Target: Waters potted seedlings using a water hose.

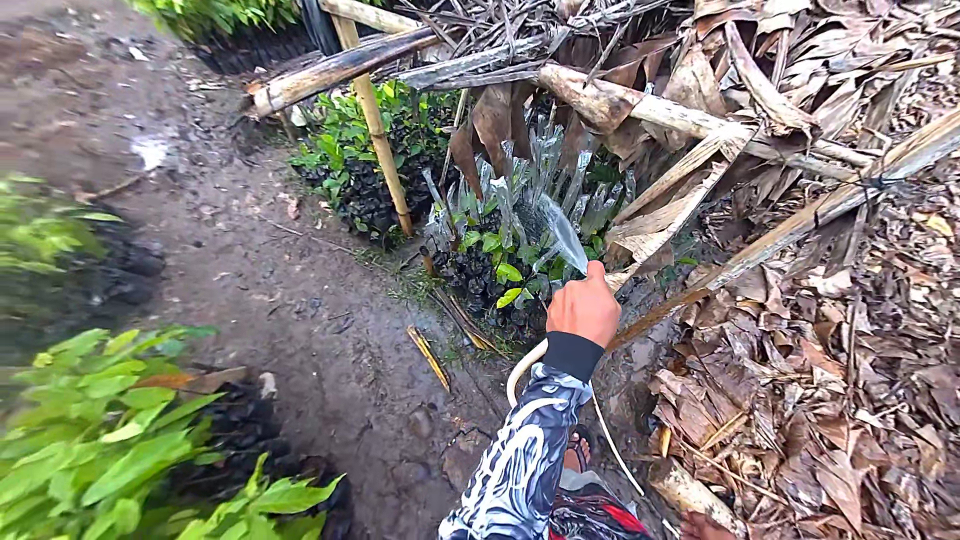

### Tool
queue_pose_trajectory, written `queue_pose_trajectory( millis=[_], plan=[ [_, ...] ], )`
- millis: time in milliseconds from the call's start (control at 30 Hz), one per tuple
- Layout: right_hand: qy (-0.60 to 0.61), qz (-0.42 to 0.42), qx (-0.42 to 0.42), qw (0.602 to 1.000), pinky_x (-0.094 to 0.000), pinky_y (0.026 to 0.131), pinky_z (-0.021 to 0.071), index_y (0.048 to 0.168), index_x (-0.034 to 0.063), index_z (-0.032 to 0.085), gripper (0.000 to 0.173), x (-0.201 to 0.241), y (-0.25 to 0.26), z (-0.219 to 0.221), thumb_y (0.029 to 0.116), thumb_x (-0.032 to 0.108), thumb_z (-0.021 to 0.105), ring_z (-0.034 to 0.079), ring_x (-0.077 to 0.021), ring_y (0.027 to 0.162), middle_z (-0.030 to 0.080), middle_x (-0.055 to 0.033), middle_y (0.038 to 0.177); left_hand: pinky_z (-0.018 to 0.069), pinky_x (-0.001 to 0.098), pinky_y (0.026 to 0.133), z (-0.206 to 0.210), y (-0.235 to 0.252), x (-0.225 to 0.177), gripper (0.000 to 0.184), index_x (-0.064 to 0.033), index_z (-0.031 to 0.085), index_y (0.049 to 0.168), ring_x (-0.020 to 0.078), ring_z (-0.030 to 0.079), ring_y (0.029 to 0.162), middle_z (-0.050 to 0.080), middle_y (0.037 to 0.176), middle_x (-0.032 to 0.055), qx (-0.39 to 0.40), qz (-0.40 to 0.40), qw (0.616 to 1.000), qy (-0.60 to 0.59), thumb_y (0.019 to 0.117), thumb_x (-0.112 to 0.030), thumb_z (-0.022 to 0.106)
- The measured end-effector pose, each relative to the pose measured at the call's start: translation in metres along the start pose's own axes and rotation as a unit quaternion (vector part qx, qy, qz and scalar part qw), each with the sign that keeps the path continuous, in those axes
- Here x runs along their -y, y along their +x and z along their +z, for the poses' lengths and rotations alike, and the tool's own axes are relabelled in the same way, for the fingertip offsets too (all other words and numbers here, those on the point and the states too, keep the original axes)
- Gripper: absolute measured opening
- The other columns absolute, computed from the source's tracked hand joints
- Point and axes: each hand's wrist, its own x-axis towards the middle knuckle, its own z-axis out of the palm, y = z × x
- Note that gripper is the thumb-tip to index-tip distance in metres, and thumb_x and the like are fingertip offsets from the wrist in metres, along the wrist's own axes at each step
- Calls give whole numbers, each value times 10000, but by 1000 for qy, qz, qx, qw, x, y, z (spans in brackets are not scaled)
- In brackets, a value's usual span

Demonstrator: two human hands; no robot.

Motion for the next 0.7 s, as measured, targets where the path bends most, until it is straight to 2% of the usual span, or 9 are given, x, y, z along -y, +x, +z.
queue_pose_trajectory(
  millis=[33, 133, 233, 400, 600, 700],
  plan=[
    [-11, -11, -11, 1000, -369, 764, 551, 1370, -12, 554, 407, 6, -2, 4, 1132, 285, 410, 663, -177, 849, 675, -169, 1124, 585, 529, 791, 0, 2, -1, 333, -196, 546, 1371, 332, 726, 977, 729, 964, 133, -1, 1, 1000, -3, 1098, -302, 386],
    [-20, -38, 4, 999, -361, 704, 539, 1334, -18, 563, 385, 17, -2, 9, 1129, 275, 422, 637, -169, 779, 659, -154, 1054, 583, 533, 792, 1, 6, -2, 329, -195, 543, 1372, 338, 725, 970, 726, 959, 142, -1, 7, 1000, -10, 1096, -290, 392],
    [-36, -48, 11, 998, -382, 714, 539, 1330, -15, 578, 382, 23, -3, 12, 1133, 267, 413, 643, -189, 791, 670, -170, 1064, 583, 531, 788, 2, 7, -2, 321, -191, 549, 1359, 334, 726, 968, 726, 961, 141, -1, 6, 1000, -10, 1091, -288, 403],
    [-52, -42, 6, 998, -360, 716, 544, 1315, -32, 578, 379, 14, -3, 10, 1131, 258, 419, 650, -168, 776, 675, -166, 1041, 584, 537, 776, 2, 7, 0, 323, -203, 554, 1360, 337, 727, 961, 728, 954, 138, -2, 6, 1000, -10, 1090, -298, 407],
    [-54, -23, 20, 998, -396, 792, 545, 1386, -27, 531, 406, -2, -2, 8, 1135, 259, 389, 667, -207, 886, 660, -201, 1162, 586, 535, 768, 0, 6, 5, 316, -206, 556, 1354, 336, 726, 955, 725, 944, 131, -5, 8, 1000, -17, 1085, -296, 416],
    [-47, -25, 17, 998, -389, 769, 551, 1366, -32, 549, 399, -4, -4, 9, 1129, 258, 408, 663, -203, 854, 664, -199, 1130, 581, 544, 764, 0, 5, 7, 305, -199, 558, 1339, 346, 723, 949, 722, 931, 136, -7, 6, 1000, -20, 1087, -292, 415]
  ],
)
